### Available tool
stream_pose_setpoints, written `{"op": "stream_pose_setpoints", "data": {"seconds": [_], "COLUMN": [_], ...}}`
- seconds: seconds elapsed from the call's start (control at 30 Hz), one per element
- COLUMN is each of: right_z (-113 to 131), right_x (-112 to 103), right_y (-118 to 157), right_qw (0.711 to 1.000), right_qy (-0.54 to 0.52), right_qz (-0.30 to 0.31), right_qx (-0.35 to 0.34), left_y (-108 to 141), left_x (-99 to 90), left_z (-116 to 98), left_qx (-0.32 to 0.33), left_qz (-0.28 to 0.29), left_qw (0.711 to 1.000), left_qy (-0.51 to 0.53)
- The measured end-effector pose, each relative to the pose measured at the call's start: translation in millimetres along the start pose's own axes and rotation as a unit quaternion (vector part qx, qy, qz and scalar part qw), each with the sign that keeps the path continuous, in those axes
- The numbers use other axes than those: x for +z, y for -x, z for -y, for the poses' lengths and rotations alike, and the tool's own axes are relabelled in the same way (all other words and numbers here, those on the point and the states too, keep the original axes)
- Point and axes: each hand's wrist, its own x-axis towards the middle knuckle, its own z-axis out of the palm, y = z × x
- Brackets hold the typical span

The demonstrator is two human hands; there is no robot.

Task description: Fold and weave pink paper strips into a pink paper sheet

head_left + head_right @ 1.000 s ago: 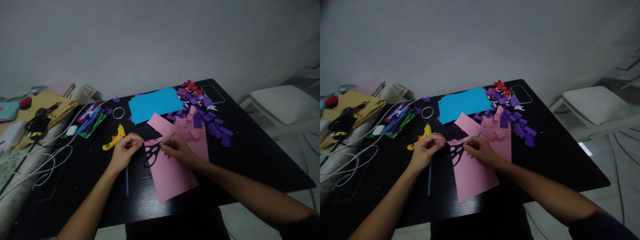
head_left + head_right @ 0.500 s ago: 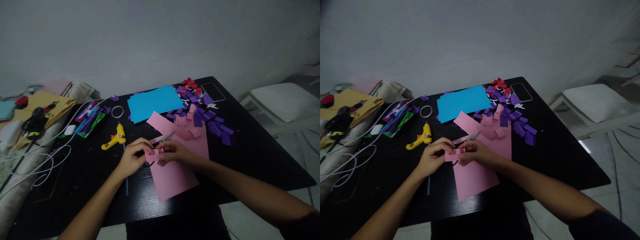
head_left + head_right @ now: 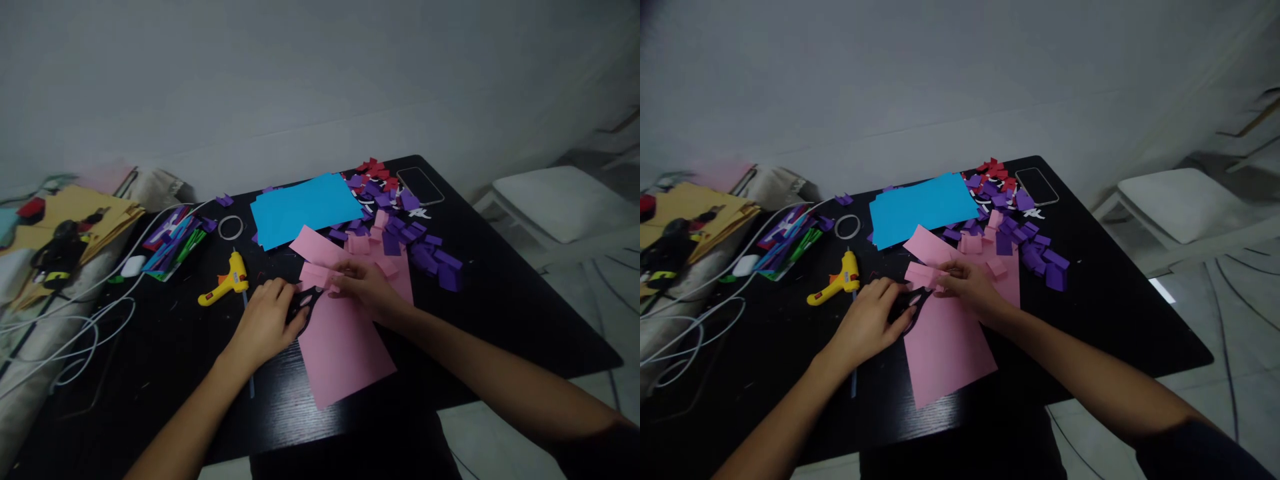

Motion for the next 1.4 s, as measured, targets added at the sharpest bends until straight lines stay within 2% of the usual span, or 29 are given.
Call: {"op": "stream_pose_setpoints", "data": {"seconds": [0.13,0.3,0.5,0.63,0.73,0.83,0.93,1.0,1.13,1.4], "right_z": [6.6,14.2,14.5,19.3,24.8,26.9,24.8,23.0,21.7,20.4], "right_x": [-2.0,-3.6,-6.8,-10.5,-12.9,-13.5,-13.2,-12.9,-12.3,-11.6], "right_y": [-2.1,-1.1,-4.0,-6.4,-7.7,-8.7,-9.9,-10.6,-10.5,-9.8], "right_qw": [0.999,0.997,0.997,0.996,0.990,0.982,0.977,0.976,0.973,0.973], "right_qy": [-0.004,0.007,-0.022,0.010,0.009,-0.003,-0.016,-0.031,-0.046,-0.046], "right_qz": [0.004,-0.030,-0.038,-0.041,-0.064,-0.102,-0.120,-0.122,-0.121,-0.104], "right_qx": [-0.036,-0.069,-0.057,-0.085,-0.123,-0.158,-0.173,-0.178,-0.191,-0.202], "left_y": [2.5,4.7,1.7,1.9,5.0,7.5,7.2,6.0,3.4,5.9], "left_x": [-5.0,-5.2,4.9,7.6,5.2,-0.2,-6.8,-10.7,-16.3,-22.6], "left_z": [-2.7,0.8,-3.0,-1.1,6.6,15.9,22.2,23.7,20.0,10.5], "left_qx": [0.015,0.001,0.003,0.020,-0.003,-0.054,-0.102,-0.119,-0.116,-0.094], "left_qz": [0.020,0.029,0.009,0.001,-0.004,-0.035,-0.053,-0.043,0.003,0.039], "left_qw": [1.000,1.000,0.998,0.996,0.999,0.997,0.987,0.978,0.969,0.974], "left_qy": [0.019,0.002,-0.064,-0.089,-0.040,0.032,0.110,0.168,0.217,0.203]}}
